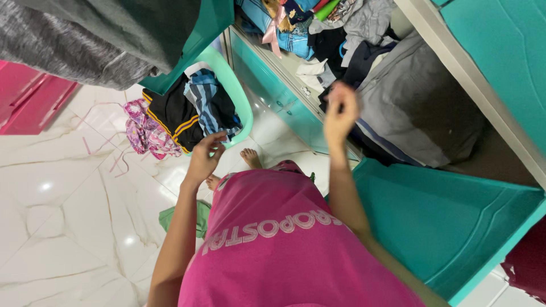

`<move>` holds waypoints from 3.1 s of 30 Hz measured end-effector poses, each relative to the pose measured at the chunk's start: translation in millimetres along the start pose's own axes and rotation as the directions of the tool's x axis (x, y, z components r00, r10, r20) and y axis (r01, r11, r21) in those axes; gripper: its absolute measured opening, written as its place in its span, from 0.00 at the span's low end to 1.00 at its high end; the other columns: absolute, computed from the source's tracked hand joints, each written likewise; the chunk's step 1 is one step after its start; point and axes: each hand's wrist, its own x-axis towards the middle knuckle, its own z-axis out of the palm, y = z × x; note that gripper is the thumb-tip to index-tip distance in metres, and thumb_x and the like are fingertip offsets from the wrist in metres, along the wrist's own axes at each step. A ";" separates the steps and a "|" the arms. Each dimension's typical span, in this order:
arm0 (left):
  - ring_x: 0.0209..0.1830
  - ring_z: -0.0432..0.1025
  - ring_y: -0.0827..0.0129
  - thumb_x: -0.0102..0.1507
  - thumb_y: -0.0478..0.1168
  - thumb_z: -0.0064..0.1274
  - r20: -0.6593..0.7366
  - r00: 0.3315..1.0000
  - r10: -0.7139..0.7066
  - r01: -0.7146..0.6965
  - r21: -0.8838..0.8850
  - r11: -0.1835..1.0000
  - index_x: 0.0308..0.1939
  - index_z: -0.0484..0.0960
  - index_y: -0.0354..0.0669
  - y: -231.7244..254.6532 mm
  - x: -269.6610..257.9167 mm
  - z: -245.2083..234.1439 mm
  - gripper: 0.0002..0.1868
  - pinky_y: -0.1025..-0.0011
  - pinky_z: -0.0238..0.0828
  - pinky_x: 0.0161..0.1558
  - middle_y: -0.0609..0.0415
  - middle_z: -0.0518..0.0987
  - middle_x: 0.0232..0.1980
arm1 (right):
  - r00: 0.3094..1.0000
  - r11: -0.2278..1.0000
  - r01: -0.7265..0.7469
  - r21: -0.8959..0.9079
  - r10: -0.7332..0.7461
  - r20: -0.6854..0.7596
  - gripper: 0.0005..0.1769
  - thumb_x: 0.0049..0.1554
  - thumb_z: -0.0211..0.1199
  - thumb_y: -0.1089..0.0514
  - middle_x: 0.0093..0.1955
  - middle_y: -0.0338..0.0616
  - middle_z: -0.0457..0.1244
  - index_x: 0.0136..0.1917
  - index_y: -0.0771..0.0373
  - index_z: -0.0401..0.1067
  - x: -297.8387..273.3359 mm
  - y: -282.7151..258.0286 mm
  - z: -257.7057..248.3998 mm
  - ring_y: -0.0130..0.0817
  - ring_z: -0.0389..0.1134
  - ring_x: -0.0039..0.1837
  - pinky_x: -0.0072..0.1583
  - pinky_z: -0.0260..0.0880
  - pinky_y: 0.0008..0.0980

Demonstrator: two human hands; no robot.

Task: The person organizes various clothing items by folding them and placing them into the drawers of a plastic storage unit.

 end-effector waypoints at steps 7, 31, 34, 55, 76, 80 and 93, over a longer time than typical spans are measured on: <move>0.46 0.79 0.60 0.62 0.30 0.55 0.115 0.982 0.147 -0.152 0.038 0.988 0.63 0.76 0.40 32.4 21.4 26.6 0.24 0.64 0.75 0.48 0.45 0.82 0.54 | 0.699 0.967 -0.179 -0.180 0.254 0.668 0.06 0.60 0.66 0.64 0.42 0.44 0.71 0.52 0.66 0.78 -61.5 21.4 41.7 0.24 0.63 0.33 0.37 0.65 0.28; 0.46 0.79 0.55 0.60 0.32 0.54 -0.507 0.687 -0.521 0.495 -0.198 0.846 0.61 0.78 0.42 -142.3 -199.7 -10.3 0.23 0.62 0.73 0.48 0.44 0.82 0.50 | -0.113 0.544 0.837 -0.054 0.268 0.957 0.16 0.45 0.73 0.52 0.83 0.55 0.45 0.49 0.40 0.85 -317.9 226.4 383.1 0.62 0.40 0.84 0.75 0.47 0.62; 0.46 0.80 0.59 0.60 0.30 0.54 -0.521 0.658 -0.544 0.462 -0.291 0.838 0.60 0.78 0.41 -166.5 -209.1 -6.6 0.22 0.65 0.75 0.49 0.47 0.83 0.53 | 0.042 0.560 0.790 -0.251 0.359 0.932 0.15 0.45 0.72 0.56 0.85 0.56 0.43 0.48 0.47 0.85 -321.1 257.4 412.5 0.55 0.53 0.71 0.63 0.61 0.50; 0.48 0.78 0.50 0.50 0.29 0.57 -0.644 0.715 -0.273 0.253 -0.126 0.959 0.50 0.82 0.38 -89.6 -141.8 -19.1 0.22 0.62 0.73 0.51 0.41 0.83 0.48 | -0.426 0.770 -0.385 -0.509 0.341 0.838 0.40 0.49 0.69 0.53 0.59 0.53 0.64 0.73 0.64 0.64 -245.8 115.9 212.4 0.40 0.68 0.56 0.58 0.71 0.38; 0.71 0.57 0.38 0.56 0.44 0.72 -0.915 0.244 0.320 0.422 0.397 0.815 0.71 0.64 0.27 97.3 -208.9 -99.6 0.47 0.52 0.54 0.72 0.30 0.64 0.72 | 0.178 0.857 -0.294 0.423 -0.385 0.905 0.13 0.49 0.73 0.68 0.48 0.43 0.72 0.48 0.66 0.78 -37.8 -155.7 176.8 0.28 0.74 0.51 0.54 0.74 0.28; 0.70 0.62 0.41 0.37 0.51 0.74 -0.641 0.666 0.381 0.136 0.606 0.784 0.68 0.67 0.35 138.4 -160.3 -49.7 0.59 0.49 0.54 0.69 0.35 0.70 0.68 | 0.112 0.878 -0.173 0.445 -0.431 0.895 0.14 0.46 0.73 0.68 0.45 0.44 0.71 0.48 0.66 0.79 -76.5 -178.3 160.8 0.30 0.74 0.49 0.52 0.72 0.29; 0.33 0.79 0.51 0.48 0.44 0.72 -0.450 0.806 -0.385 0.526 0.247 0.814 0.40 0.87 0.43 107.4 -197.7 -49.9 0.19 0.62 0.73 0.37 0.44 0.84 0.32 | 0.471 0.822 -0.568 -0.043 0.367 0.802 0.16 0.58 0.68 0.59 0.52 0.41 0.71 0.59 0.63 0.75 1.7 16.8 98.9 0.26 0.71 0.49 0.50 0.70 0.25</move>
